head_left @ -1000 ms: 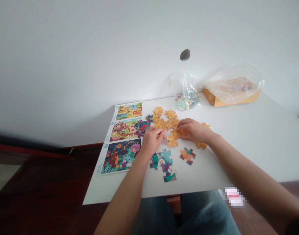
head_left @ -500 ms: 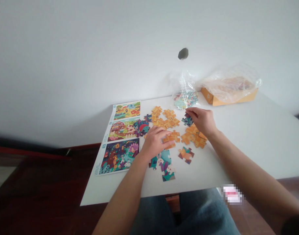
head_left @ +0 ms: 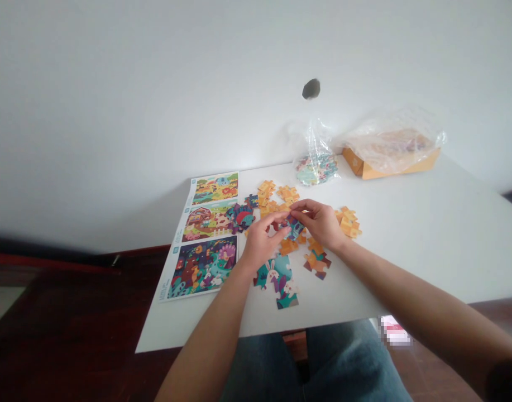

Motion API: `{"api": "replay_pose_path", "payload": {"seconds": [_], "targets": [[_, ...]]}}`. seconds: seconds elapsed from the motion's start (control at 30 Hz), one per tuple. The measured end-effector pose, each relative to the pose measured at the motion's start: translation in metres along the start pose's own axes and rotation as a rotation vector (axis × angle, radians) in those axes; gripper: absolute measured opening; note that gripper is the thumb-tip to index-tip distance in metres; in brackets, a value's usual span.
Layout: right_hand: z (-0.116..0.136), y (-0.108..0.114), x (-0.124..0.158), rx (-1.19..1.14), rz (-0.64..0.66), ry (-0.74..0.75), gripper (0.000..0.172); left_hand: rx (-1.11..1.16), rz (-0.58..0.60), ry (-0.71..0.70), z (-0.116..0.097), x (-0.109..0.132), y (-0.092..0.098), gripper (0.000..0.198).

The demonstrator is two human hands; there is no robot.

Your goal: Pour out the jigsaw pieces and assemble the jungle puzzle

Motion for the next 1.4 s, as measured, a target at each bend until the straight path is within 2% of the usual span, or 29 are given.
{"api": "replay_pose_path", "payload": {"seconds": [0.1, 0.2, 0.27, 0.4, 0.53, 0.77, 0.87, 1.03, 1.13, 1.2, 1.3, 1.37, 1.4], "targets": [[0.004, 0.003, 0.002, 0.246, 0.07, 0.127, 0.026, 0.1, -0.073, 0.11, 0.004, -0.003, 0.003, 0.029], [0.011, 0.009, 0.004, 0.61, 0.242, 0.275, 0.041, 0.124, -0.192, 0.196, 0.009, -0.006, 0.009, 0.033], [0.013, 0.01, 0.005, 0.814, 0.363, 0.297, 0.052, 0.138, -0.25, 0.238, 0.013, -0.006, 0.012, 0.034], [0.013, 0.007, 0.007, 0.925, 0.433, 0.256, 0.044, 0.186, -0.293, 0.276, 0.021, -0.006, 0.015, 0.037], [0.009, 0.008, 0.004, 0.847, 0.406, 0.183, 0.04, 0.237, -0.349, 0.31, 0.021, -0.008, 0.018, 0.037], [0.011, 0.02, -0.003, 0.571, 0.239, 0.118, 0.014, 0.357, -0.389, 0.357, 0.013, -0.008, 0.022, 0.035], [0.012, 0.022, -0.004, 0.543, 0.17, 0.107, 0.014, 0.379, -0.399, 0.378, 0.012, -0.007, 0.023, 0.036], [0.002, 0.027, -0.009, 0.609, 0.002, -0.033, 0.013, 0.4, -0.395, 0.375, 0.014, -0.007, 0.023, 0.04], [0.003, 0.032, -0.01, 0.545, -0.074, 0.014, 0.016, 0.399, -0.376, 0.376, 0.012, -0.007, 0.023, 0.041], [0.009, 0.031, -0.009, 0.445, 0.042, 0.148, 0.018, 0.394, -0.358, 0.367, 0.01, -0.007, 0.022, 0.041], [0.02, 0.024, -0.002, 0.4, 0.466, 0.335, 0.016, 0.356, -0.345, 0.352, 0.008, -0.007, 0.022, 0.038], [0.021, 0.022, 0.002, 0.479, 0.671, 0.355, 0.018, 0.317, -0.347, 0.349, 0.009, -0.006, 0.023, 0.036], [0.021, 0.023, 0.003, 0.52, 0.702, 0.348, 0.021, 0.291, -0.346, 0.346, 0.01, -0.006, 0.023, 0.035]]}}
Point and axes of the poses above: each hand's wrist, its own x-axis away from the middle knuckle, its own y-axis out of the back of the hand, z = x × y, the point moved 2 cm from there along -x, towards the middle knuckle, and after that the axes turned 2 degrees about -x, right-handed, at the moved point
